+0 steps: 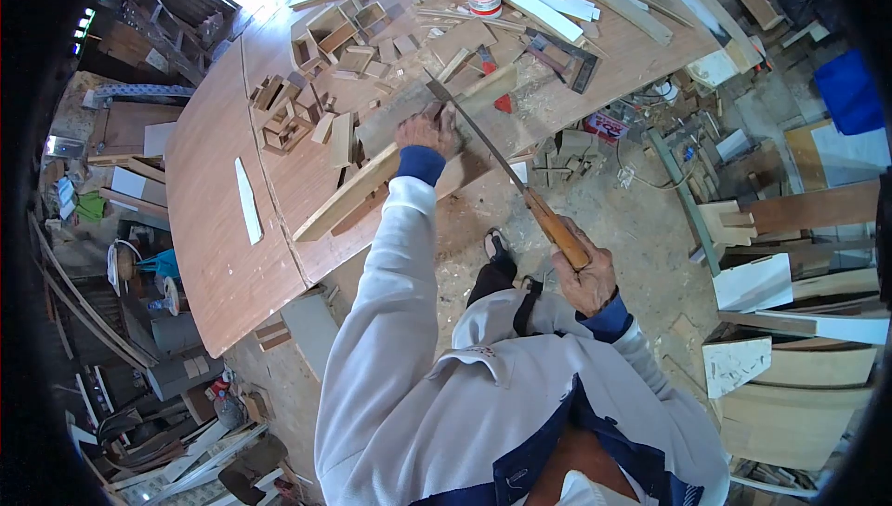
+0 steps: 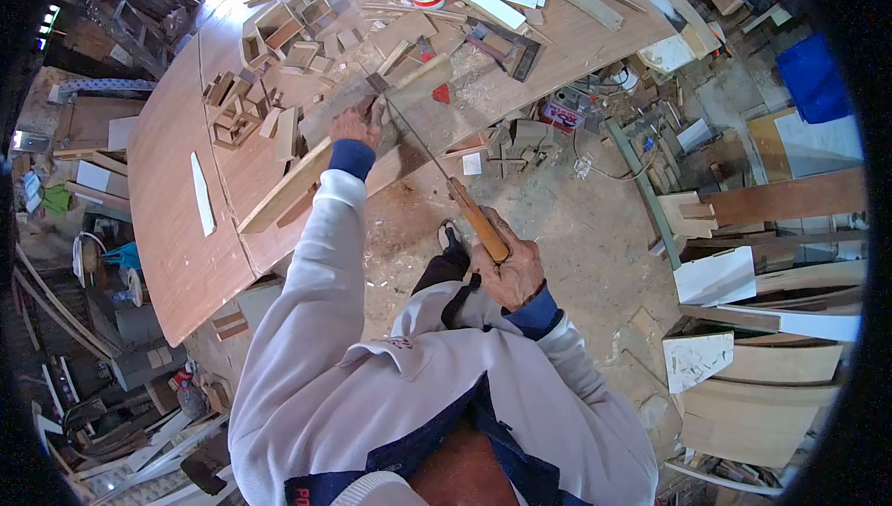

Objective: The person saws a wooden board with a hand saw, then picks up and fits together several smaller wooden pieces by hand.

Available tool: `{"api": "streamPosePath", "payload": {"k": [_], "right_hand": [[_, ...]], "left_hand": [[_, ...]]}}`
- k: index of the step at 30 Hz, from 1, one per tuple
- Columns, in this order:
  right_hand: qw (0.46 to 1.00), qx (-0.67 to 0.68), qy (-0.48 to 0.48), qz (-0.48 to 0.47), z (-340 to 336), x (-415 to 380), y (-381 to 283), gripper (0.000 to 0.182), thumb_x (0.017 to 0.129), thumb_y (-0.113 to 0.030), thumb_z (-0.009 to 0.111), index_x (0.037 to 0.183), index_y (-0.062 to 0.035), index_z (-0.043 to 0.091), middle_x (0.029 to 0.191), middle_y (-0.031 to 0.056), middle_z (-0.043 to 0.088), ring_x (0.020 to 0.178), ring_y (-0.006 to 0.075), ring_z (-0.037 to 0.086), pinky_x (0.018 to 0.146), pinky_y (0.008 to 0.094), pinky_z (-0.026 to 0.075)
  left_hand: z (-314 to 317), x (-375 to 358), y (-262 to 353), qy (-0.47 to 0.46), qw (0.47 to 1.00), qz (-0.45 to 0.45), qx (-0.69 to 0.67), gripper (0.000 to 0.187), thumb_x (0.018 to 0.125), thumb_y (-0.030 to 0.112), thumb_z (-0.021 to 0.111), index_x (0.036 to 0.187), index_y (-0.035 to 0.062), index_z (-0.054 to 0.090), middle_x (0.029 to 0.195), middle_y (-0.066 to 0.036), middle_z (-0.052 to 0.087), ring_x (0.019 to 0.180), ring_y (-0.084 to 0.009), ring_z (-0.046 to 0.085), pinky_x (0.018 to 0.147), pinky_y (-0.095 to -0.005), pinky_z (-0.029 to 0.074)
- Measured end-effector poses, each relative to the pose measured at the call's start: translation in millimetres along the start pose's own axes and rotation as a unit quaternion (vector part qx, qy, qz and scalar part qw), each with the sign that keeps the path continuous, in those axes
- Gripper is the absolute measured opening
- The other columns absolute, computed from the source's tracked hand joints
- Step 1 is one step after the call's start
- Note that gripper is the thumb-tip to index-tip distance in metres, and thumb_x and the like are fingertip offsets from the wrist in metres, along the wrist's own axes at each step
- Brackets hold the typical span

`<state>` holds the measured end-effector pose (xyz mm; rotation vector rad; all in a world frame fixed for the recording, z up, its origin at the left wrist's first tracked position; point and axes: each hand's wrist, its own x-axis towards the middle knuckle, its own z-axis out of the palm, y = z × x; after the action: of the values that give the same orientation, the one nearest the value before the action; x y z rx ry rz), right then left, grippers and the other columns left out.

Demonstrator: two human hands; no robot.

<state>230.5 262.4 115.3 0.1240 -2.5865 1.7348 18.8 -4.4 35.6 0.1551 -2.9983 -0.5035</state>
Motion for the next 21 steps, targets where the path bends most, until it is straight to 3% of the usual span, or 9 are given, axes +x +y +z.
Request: {"api": "streamPosePath", "payload": {"k": [1,3,7,9,19,21], "right_hand": [[1.0,0.0,-0.001,0.0,2,-1,4,0.044,0.084,-0.012,0.061,0.127,-0.0018,0.055,0.098,0.022,0.068,0.085,0.0329,0.071,0.075,0.0354,0.054],[1.0,0.0,0.011,-0.006,4,-1,8,0.043,0.084,-0.011,0.062,0.125,-0.0008,0.055,0.098,0.0208,0.068,0.082,0.0294,0.071,0.074,0.0343,0.054],[0.999,0.033,-0.006,0.04,-2,-7,-5,0.042,0.083,-0.008,0.062,0.124,-0.0003,0.056,0.099,0.0196,0.069,0.081,0.027,0.071,0.074,0.0327,0.054],[0.999,0.035,0.031,-0.004,-5,-13,-3,0.036,0.087,-0.003,0.06,0.123,0.0032,0.057,0.103,0.0165,0.068,0.093,0.0146,0.065,0.082,0.0276,0.049],[0.998,0.035,-0.024,0.049,-15,-16,0,0.036,0.086,-0.003,0.061,0.122,0.0036,0.058,0.101,0.0167,0.069,0.093,0.0165,0.066,0.082,0.0282,0.05],[1.0,0.011,0.004,-0.027,-15,-16,5,0.04,0.085,-0.007,0.061,0.123,0.0023,0.056,0.1,0.0215,0.068,0.081,0.0286,0.071,0.072,0.0317,0.054]], "left_hand": [[-5,1,3,0.0,1.0,-0.001,0.0,0.041,0.092,0.052,0.045,0.107,0.0224,0.068,0.1,-0.015,0.069,0.099,-0.0315,0.064,0.089,-0.0457,0.045],[-11,6,8,-0.033,0.994,-0.091,-0.043,0.049,0.091,0.057,0.047,0.108,0.0179,0.071,0.098,-0.022,0.068,0.097,-0.0384,0.063,0.087,-0.046,0.048],[-1,8,5,0.025,0.997,-0.071,0.004,0.048,0.09,0.058,0.047,0.104,0.019,0.073,0.097,-0.022,0.068,0.098,-0.0396,0.063,0.088,-0.0457,0.048],[0,11,4,-0.008,0.996,-0.077,-0.032,0.051,0.091,0.058,0.043,0.108,0.02,0.071,0.105,-0.018,0.068,0.101,-0.0361,0.063,0.093,-0.0455,0.045],[5,15,1,-0.016,0.995,-0.098,-0.032,0.05,0.092,0.057,0.043,0.109,0.0196,0.071,0.106,-0.017,0.068,0.104,-0.0365,0.062,0.096,-0.0457,0.043],[4,14,1,-0.02,0.995,-0.093,-0.04,0.05,0.092,0.057,0.042,0.109,0.0193,0.071,0.108,-0.017,0.068,0.105,-0.0363,0.062,0.097,-0.0456,0.042]]}}
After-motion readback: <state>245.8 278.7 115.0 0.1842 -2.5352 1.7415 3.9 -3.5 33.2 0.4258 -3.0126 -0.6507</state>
